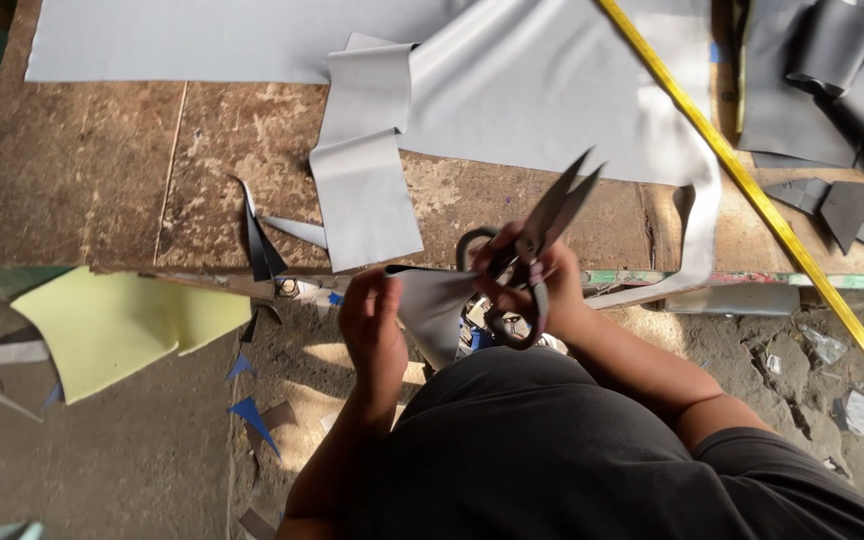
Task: Measuring, marking, and cutting a piece of upholstery fabric on a work table.
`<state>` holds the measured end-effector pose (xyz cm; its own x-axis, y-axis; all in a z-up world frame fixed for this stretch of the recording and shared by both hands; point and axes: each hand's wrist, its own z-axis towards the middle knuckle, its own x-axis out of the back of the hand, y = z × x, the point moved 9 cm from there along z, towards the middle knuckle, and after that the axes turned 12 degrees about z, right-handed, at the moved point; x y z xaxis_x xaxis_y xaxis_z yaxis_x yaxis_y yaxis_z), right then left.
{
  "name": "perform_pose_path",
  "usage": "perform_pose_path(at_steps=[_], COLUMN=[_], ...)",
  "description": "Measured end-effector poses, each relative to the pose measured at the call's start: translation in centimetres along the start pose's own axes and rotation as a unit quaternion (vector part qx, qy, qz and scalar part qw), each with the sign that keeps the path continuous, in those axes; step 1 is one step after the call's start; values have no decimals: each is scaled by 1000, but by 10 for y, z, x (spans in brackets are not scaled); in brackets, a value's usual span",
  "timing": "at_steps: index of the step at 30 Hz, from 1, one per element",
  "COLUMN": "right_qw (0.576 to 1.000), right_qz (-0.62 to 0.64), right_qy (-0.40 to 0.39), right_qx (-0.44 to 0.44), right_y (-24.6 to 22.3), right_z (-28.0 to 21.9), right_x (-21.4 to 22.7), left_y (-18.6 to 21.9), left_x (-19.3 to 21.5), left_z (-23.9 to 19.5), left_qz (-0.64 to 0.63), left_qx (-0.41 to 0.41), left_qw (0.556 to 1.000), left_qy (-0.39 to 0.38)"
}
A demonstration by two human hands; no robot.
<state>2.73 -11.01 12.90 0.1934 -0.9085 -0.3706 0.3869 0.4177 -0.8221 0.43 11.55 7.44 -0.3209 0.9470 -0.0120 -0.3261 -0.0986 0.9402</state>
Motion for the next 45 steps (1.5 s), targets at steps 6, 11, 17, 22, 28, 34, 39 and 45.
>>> perform_pose_path(at_steps=[6,11,17,22,28,34,39,45], right_qw=[999,996,977,949,918,911,914,911], right_qz=[-2,-49,-138,-247,-320,-348,-353,-372], right_qy=[-46,-76,-159,-187,-205,-189,-163,-132], right_qx=[-4,1,25,53,113,115,116,120], right_y=[-4,-1,-34,-36,-54,-60,-68,-76], right_z=[-11,-24,-13,7,25,36,47,57], right_x=[-31,-23,-10,27,58,105,142,192], left_y=[-1,5,-21,-1,17,19,30,19], left_x=[5,-22,-43,-60,-116,-157,-206,-262], left_z=[3,5,3,15,27,40,54,65], left_qz=[1,-88,-117,10,107,129,136,144], left_qx=[62,130,172,115,14,-28,-61,-62], left_qw=[998,987,978,991,979,971,961,945], left_qy=[21,-13,-10,-64,-171,-199,-233,-286])
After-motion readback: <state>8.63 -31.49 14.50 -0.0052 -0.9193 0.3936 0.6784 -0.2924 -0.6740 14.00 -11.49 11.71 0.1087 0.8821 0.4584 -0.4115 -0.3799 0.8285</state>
